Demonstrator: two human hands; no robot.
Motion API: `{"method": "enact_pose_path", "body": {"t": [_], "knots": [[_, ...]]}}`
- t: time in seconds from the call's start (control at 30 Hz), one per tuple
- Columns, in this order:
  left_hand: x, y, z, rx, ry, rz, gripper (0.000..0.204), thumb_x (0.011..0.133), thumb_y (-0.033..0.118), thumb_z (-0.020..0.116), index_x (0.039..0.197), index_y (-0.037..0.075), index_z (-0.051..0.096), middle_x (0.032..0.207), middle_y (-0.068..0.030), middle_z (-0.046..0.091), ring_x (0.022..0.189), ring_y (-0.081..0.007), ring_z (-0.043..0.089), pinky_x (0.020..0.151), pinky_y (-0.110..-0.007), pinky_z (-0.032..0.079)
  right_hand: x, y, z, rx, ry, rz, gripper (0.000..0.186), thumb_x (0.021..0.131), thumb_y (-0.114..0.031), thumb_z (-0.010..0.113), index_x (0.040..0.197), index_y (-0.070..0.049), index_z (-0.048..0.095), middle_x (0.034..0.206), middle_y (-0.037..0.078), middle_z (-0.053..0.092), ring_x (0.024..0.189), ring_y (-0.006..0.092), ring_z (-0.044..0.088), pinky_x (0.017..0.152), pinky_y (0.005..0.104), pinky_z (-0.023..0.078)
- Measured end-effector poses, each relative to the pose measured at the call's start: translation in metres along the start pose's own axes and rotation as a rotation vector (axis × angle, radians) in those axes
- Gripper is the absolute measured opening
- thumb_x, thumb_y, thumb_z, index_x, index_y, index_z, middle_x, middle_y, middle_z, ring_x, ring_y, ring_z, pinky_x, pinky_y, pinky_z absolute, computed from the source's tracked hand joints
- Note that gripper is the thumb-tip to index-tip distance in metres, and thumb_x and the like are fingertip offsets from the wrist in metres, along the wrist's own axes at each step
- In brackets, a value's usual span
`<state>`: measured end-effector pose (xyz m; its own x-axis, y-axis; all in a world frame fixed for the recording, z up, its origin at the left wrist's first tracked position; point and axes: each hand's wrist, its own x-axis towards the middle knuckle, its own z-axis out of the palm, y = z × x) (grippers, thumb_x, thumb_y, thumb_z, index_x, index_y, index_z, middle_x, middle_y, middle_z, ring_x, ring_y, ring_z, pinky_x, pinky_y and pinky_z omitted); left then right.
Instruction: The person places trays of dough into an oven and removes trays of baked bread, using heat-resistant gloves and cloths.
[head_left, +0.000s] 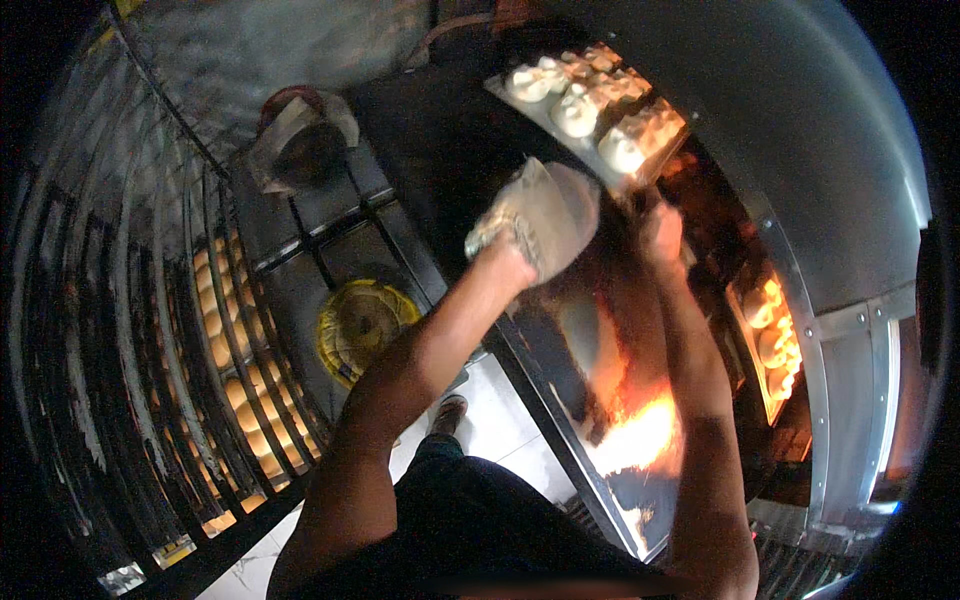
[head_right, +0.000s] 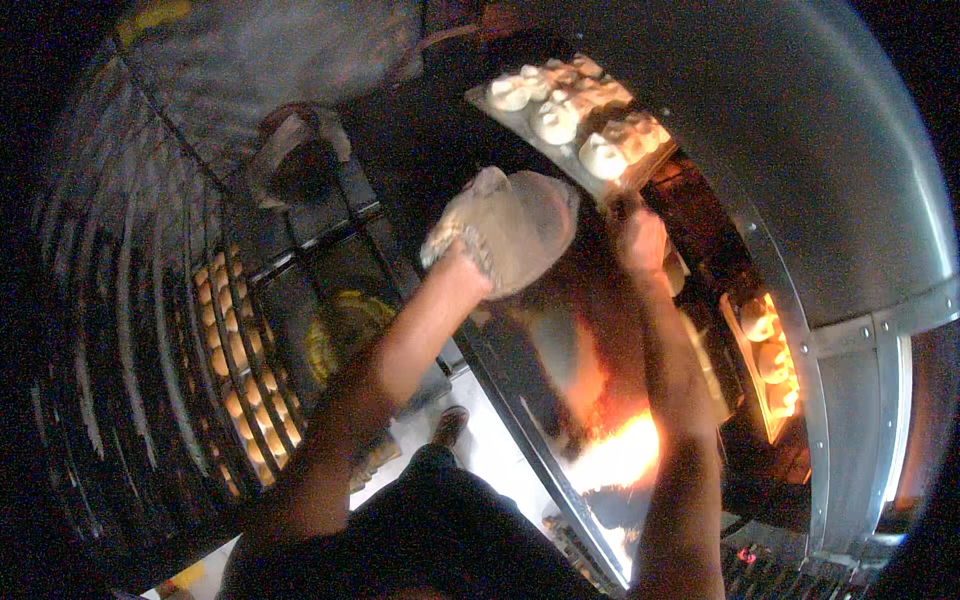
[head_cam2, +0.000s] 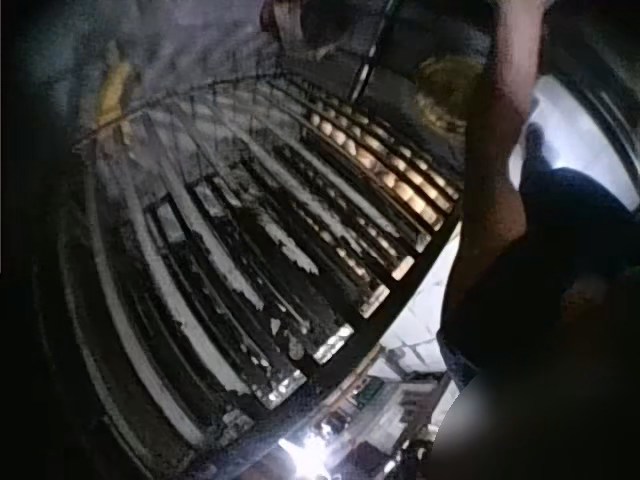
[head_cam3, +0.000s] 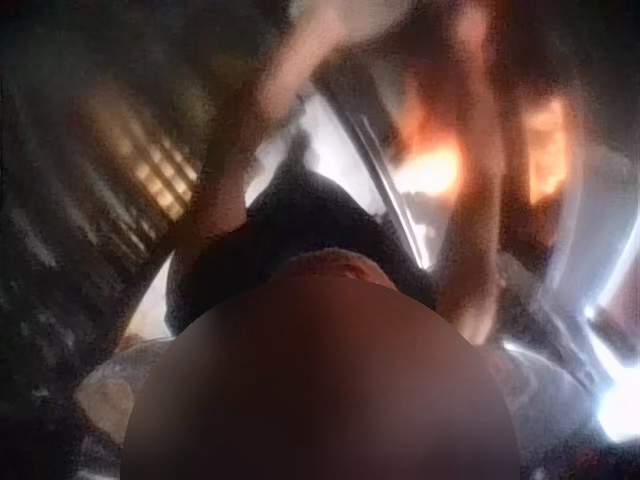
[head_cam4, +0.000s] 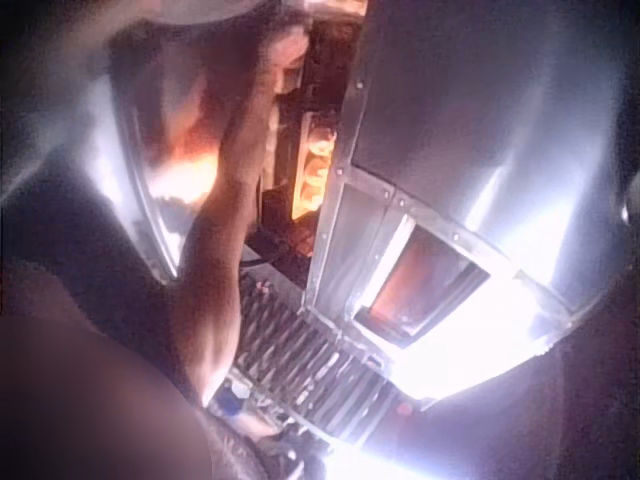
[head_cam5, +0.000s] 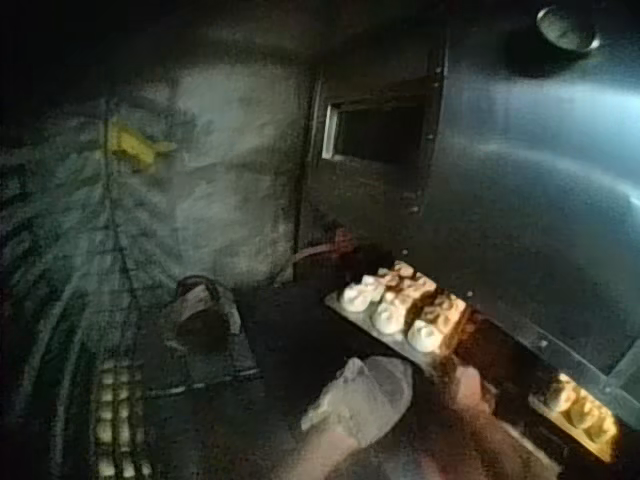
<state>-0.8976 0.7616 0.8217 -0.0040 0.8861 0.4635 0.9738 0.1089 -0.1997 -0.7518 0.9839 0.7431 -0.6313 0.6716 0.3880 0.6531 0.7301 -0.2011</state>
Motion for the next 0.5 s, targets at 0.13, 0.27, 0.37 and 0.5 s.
{"method": "enact_pose_path", "body": {"t": [0.13,0.27,0.37,0.5], "knots": [[-0.048,0.003,0.009,-0.245,0.132,-0.067,0.021,0.081,0.017,0.050,0.091,0.005,0.064,0.094,-0.0142,0.065,0.089,-0.0263,0.063,0.080,-0.038,0.047,0.063,0.017,0.037,0.030,0.160,-0.214,0.027,0.089,-0.025,0.043,0.075,-0.003,0.052,0.068,0.021,0.057,0.070,0.0416,0.060,0.064,0.0521,0.046],[-0.103,0.004,0.026,-0.498,0.131,-0.220,0.021,0.082,0.016,0.050,0.094,0.003,0.061,0.096,-0.0146,0.063,0.091,-0.0262,0.062,0.081,-0.037,0.047,0.096,-0.021,0.031,-0.097,0.139,-0.163,0.027,0.087,-0.026,0.045,0.079,-0.003,0.056,0.075,0.020,0.061,0.077,0.0408,0.061,0.070,0.0494,0.047],[-0.143,0.005,0.030,-0.618,0.118,-0.326,0.021,0.082,0.016,0.051,0.097,0.003,0.060,0.098,-0.0150,0.062,0.092,-0.0261,0.061,0.082,-0.037,0.046,0.126,-0.045,0.030,-0.189,0.041,-0.117,0.027,0.086,-0.033,0.047,0.092,-0.013,0.065,0.092,0.014,0.067,0.087,0.0368,0.063,0.073,0.0469,0.049],[-0.185,0.016,0.041,-0.749,0.091,-0.433,0.023,0.083,0.015,0.052,0.100,0.001,0.057,0.100,-0.0154,0.061,0.094,-0.0260,0.060,0.083,-0.036,0.046,0.142,-0.045,0.028,-0.250,0.118,-0.037,0.032,0.086,-0.038,0.049,0.095,-0.011,0.064,0.092,0.014,0.067,0.089,0.0351,0.064,0.074,0.0460,0.050]]}}
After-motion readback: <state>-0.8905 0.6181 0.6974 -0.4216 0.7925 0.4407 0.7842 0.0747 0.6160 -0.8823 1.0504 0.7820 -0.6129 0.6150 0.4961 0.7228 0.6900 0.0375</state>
